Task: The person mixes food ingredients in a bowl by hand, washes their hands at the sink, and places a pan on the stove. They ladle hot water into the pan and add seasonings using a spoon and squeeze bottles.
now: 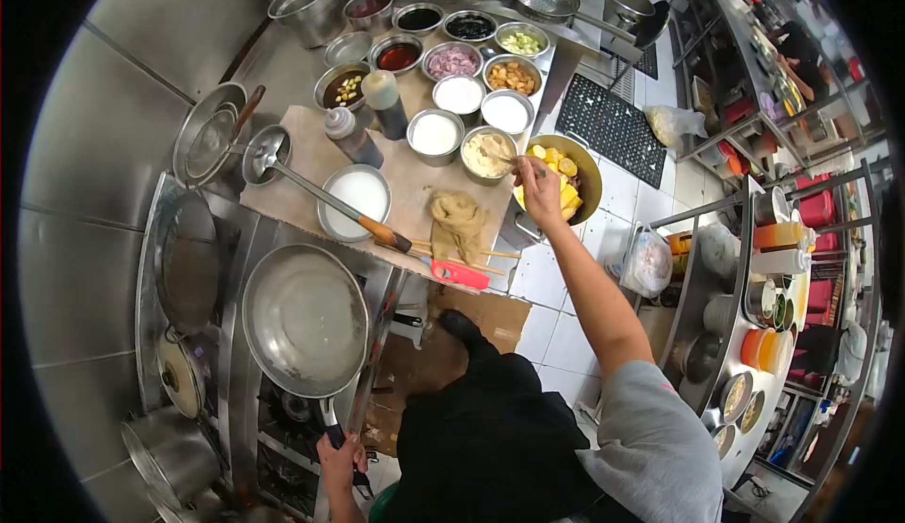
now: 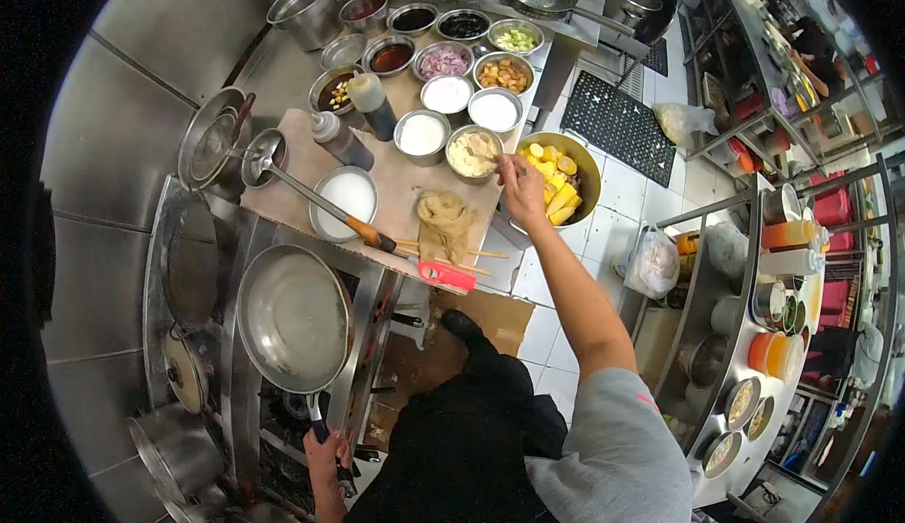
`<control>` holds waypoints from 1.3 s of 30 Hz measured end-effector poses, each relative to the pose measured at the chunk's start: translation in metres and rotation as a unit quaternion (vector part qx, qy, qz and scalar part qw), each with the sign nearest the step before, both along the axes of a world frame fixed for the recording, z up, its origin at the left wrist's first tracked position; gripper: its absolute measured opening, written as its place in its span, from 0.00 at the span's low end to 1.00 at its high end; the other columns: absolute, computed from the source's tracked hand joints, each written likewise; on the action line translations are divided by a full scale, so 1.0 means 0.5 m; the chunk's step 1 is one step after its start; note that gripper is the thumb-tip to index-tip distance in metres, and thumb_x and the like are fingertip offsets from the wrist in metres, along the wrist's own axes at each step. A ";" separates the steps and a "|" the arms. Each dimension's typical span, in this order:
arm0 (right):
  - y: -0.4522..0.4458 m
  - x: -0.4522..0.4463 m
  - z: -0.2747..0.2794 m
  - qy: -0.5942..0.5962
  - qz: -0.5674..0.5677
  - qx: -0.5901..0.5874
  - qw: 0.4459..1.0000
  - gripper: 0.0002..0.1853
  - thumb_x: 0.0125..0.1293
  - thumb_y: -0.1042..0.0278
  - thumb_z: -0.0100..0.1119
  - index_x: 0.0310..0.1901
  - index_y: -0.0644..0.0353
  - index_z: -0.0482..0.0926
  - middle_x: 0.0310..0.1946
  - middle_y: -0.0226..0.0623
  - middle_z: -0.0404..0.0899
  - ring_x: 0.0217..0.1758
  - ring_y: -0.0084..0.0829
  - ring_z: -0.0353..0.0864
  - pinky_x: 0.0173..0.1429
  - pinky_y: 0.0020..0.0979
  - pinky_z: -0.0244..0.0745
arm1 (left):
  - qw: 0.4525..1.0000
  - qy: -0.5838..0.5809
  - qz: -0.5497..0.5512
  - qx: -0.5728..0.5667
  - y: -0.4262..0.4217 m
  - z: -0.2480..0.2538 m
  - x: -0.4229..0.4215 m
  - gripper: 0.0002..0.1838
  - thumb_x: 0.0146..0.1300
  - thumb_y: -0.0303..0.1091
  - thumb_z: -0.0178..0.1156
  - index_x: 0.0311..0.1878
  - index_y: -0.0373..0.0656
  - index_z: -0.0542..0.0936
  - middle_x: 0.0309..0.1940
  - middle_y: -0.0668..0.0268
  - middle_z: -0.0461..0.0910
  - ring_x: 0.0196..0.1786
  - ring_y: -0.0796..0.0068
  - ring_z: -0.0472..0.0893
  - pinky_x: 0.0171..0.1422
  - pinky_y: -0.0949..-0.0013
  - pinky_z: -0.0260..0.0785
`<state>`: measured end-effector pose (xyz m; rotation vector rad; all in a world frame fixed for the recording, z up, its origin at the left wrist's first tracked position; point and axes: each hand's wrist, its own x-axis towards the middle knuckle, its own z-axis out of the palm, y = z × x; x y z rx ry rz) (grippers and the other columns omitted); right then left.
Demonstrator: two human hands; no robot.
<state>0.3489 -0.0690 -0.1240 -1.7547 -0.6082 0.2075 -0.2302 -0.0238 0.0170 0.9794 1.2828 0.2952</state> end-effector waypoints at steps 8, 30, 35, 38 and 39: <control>0.003 -0.003 -0.041 0.197 -0.048 0.181 0.962 0.18 0.80 0.58 0.50 0.48 0.67 0.81 0.30 0.32 0.81 0.28 0.19 0.76 0.33 0.22 0.70 | 0.996 -0.005 -0.082 -0.023 0.012 0.046 0.084 0.10 0.64 0.21 0.59 0.32 0.39 0.67 0.14 0.66 0.67 0.11 0.76 0.68 0.15 0.70 0.61; -0.049 0.015 0.090 0.267 -0.013 0.200 0.943 0.21 0.80 0.55 0.48 0.50 0.69 0.80 0.34 0.36 0.84 0.30 0.21 0.80 0.34 0.22 0.72 | 0.979 -0.008 -0.202 -0.025 0.075 0.037 0.253 0.09 0.65 0.25 0.62 0.32 0.39 0.71 0.14 0.68 0.70 0.13 0.78 0.71 0.17 0.71 0.62; -0.060 -0.049 0.255 0.257 0.092 0.164 0.948 0.21 0.80 0.55 0.48 0.52 0.68 0.80 0.35 0.36 0.84 0.34 0.22 0.82 0.37 0.23 0.74 | 0.976 -0.030 -0.213 -0.015 0.083 0.018 0.275 0.10 0.65 0.26 0.62 0.31 0.40 0.71 0.14 0.69 0.71 0.13 0.79 0.71 0.18 0.71 0.63; -0.063 -0.096 0.304 0.138 0.197 0.084 0.967 0.15 0.79 0.63 0.52 0.50 0.68 0.82 0.36 0.36 0.84 0.36 0.25 0.84 0.39 0.25 0.76 | 0.977 -0.037 -0.208 -0.026 0.090 0.012 0.294 0.10 0.65 0.26 0.63 0.31 0.40 0.71 0.14 0.69 0.71 0.13 0.79 0.71 0.17 0.72 0.62; -0.060 -0.090 0.298 0.046 0.164 0.064 0.983 0.14 0.78 0.64 0.53 0.49 0.68 0.82 0.35 0.36 0.84 0.35 0.25 0.84 0.39 0.26 0.77 | 0.977 -0.037 -0.210 -0.029 0.092 0.011 0.298 0.10 0.65 0.26 0.63 0.31 0.40 0.71 0.14 0.69 0.71 0.13 0.79 0.71 0.17 0.72 0.62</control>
